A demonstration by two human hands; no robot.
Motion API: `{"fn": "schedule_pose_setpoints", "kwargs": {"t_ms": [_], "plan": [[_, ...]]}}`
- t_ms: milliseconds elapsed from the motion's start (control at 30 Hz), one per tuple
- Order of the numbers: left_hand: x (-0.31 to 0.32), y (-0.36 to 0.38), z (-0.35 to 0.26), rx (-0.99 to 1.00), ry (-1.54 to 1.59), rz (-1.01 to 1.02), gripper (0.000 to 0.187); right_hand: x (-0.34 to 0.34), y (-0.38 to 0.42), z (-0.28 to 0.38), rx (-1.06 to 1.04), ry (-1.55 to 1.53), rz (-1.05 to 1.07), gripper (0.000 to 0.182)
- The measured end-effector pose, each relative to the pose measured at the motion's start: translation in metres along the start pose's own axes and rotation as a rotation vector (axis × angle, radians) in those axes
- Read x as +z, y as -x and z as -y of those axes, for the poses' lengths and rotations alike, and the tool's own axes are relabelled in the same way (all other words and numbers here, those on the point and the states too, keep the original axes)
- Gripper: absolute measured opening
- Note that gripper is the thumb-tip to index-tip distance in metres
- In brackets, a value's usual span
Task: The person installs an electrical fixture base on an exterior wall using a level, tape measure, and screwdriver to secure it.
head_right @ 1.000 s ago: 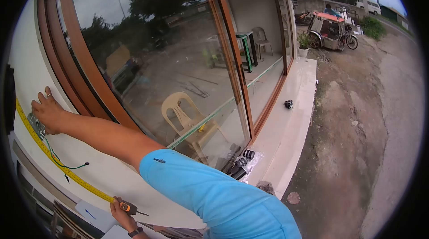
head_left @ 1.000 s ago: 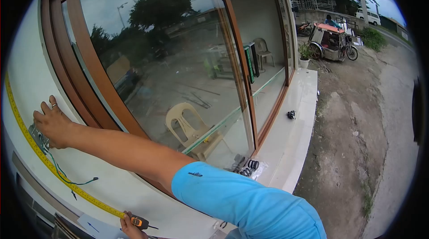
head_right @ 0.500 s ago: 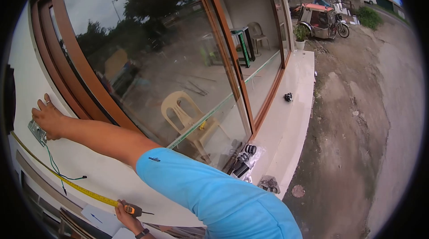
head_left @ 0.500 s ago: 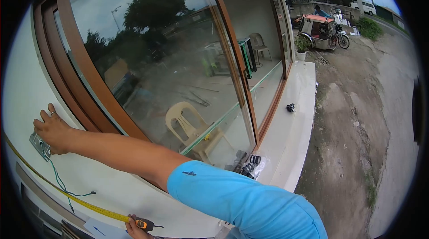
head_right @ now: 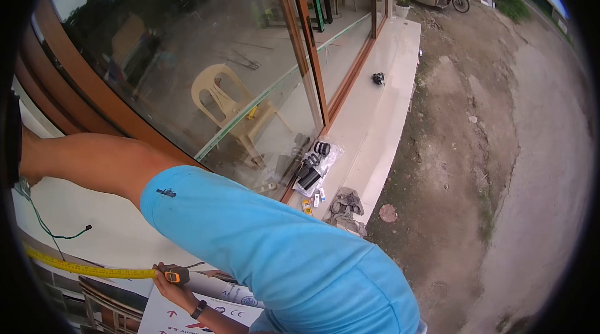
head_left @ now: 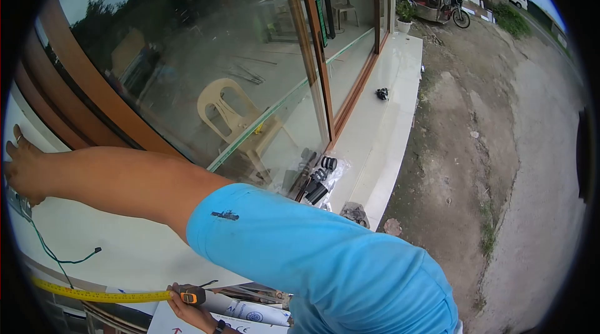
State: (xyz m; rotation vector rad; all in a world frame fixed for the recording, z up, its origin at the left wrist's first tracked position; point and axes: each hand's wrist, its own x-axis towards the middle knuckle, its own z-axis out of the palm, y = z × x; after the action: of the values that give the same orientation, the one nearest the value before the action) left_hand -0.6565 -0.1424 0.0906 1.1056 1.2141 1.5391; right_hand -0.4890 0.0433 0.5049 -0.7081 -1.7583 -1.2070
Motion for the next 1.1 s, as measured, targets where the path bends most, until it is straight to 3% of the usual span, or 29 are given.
{"fn": "schedule_pose_setpoints", "kwargs": {"t_ms": [200, 500, 567, 600, 700, 800, 833, 1100], "plan": [[-0.07, 0.032, 0.049, -0.053, -0.034, -0.062, 0.049, 0.001, 0.004, 0.013, -0.038, 0.004, 0.029, 0.065], [-0.138, 0.118, 0.029, -0.16, -0.125, -0.227, 0.049, -0.013, 0.013, 0.003, -0.051, 0.004, 0.07, 0.058], [-0.113, 0.137, 0.002, -0.147, -0.178, -0.393, 0.045, -0.025, 0.011, 0.003, -0.045, 0.025, 0.142, 0.058], [-0.153, 0.131, 0.04, -0.147, -0.02, -0.34, 0.047, -0.041, 0.015, 0.003, -0.056, 0.052, 0.126, 0.063], [-0.177, 0.137, 0.065, -0.011, 0.039, -0.493, 0.032, -0.04, 0.019, 0.009, -0.007, 0.042, 0.004, 0.069], [-0.19, 0.15, 0.059, -0.002, 0.095, -0.56, 0.025, -0.068, 0.007, 0.015, 0.039, -0.143, 0.244, 0.075], [-0.191, 0.155, 0.057, 0.006, 0.095, -0.561, 0.024, -0.039, 0.014, 0.012, -0.018, 0.052, 0.001, 0.073], [-0.254, 0.23, 0.023, 0.009, -0.048, -0.756, 0.018, -0.037, 0.009, 0.005, -0.04, -0.071, -0.047, 0.076]]}}
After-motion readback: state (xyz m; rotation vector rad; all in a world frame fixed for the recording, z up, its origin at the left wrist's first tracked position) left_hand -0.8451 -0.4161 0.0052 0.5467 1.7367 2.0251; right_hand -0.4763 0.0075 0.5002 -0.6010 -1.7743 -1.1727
